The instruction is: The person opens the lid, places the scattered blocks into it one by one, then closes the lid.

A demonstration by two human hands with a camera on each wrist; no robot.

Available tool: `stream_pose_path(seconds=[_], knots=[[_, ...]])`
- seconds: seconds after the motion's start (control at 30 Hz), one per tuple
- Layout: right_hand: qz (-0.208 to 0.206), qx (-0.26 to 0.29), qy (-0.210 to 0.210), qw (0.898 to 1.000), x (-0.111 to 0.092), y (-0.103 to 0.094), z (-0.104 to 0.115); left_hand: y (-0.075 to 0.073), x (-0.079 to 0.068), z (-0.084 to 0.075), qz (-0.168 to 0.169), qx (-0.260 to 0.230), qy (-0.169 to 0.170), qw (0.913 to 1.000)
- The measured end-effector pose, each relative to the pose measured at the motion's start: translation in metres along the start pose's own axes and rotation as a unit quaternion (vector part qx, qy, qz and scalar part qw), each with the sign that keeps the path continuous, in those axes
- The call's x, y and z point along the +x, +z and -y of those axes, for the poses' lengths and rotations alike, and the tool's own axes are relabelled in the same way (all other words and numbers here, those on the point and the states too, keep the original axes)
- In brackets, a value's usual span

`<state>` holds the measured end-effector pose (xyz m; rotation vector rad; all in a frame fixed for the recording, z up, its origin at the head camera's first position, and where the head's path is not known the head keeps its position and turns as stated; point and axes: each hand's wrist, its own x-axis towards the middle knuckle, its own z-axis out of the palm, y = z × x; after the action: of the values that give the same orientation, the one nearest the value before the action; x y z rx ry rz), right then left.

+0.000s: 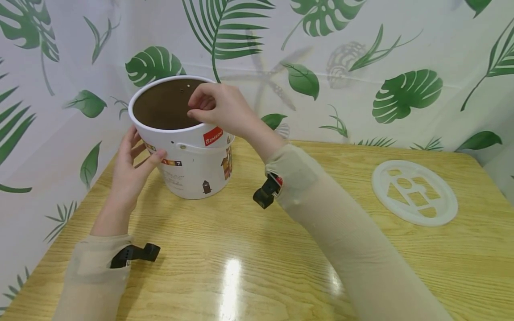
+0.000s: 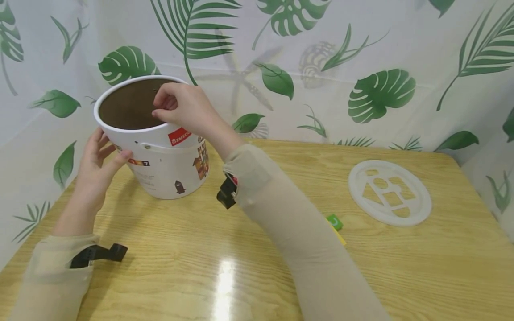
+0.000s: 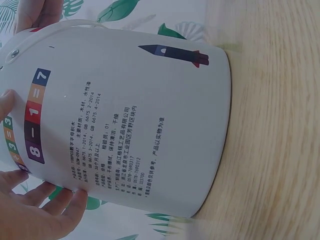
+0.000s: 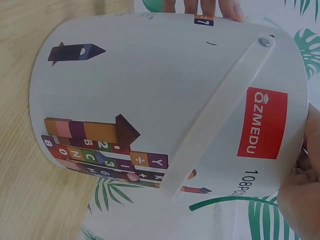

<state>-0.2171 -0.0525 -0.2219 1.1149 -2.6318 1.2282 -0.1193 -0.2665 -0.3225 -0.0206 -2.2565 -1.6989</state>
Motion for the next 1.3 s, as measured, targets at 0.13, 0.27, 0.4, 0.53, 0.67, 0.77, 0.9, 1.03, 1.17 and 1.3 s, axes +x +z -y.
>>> stream_pose_path(seconds=[0.13, 0.27, 0.4, 0.53, 0.67, 0.77, 0.9, 1.03, 1.17, 1.3], knots=[[-0.006, 0.004, -0.001, 1.000, -0.001, 0.000, -0.001, 0.000, 0.001, 0.000, 0.002, -0.002, 0.000, 1.0000], [-0.019, 0.017, -0.016, 1.000, -0.004, 0.002, -0.001, 0.000, 0.001, 0.000, 0.003, -0.007, -0.002, 1.0000], [-0.036, 0.063, -0.048, 0.996, -0.011, 0.002, 0.003, -0.001, 0.000, 0.000, 0.004, -0.008, -0.008, 0.9999], [-0.032, 0.101, -0.062, 0.992, -0.024, -0.004, 0.012, -0.001, -0.001, 0.000, 0.004, -0.010, -0.008, 0.9999], [-0.025, 0.096, -0.072, 0.992, -0.043, -0.014, 0.016, -0.001, -0.001, 0.000, 0.005, -0.017, -0.002, 0.9998], [-0.029, 0.088, -0.086, 0.992, -0.062, -0.023, 0.011, -0.001, 0.000, 0.000, 0.006, -0.018, 0.001, 0.9998], [-0.035, 0.074, -0.103, 0.991, -0.096, -0.036, -0.003, -0.002, 0.000, 0.000, 0.004, -0.016, 0.001, 0.9999], [-0.038, 0.048, -0.111, 0.992, -0.129, -0.048, -0.023, -0.001, 0.001, -0.001, 0.001, -0.007, -0.005, 1.0000], [-0.028, 0.022, -0.095, 0.995, -0.157, -0.061, -0.042, -0.001, 0.000, -0.001, 0.000, -0.001, -0.012, 0.9999], [-0.010, -0.018, -0.051, 0.998, -0.185, -0.076, -0.057, -0.001, 0.000, 0.001, 0.000, 0.002, -0.012, 0.9999]])
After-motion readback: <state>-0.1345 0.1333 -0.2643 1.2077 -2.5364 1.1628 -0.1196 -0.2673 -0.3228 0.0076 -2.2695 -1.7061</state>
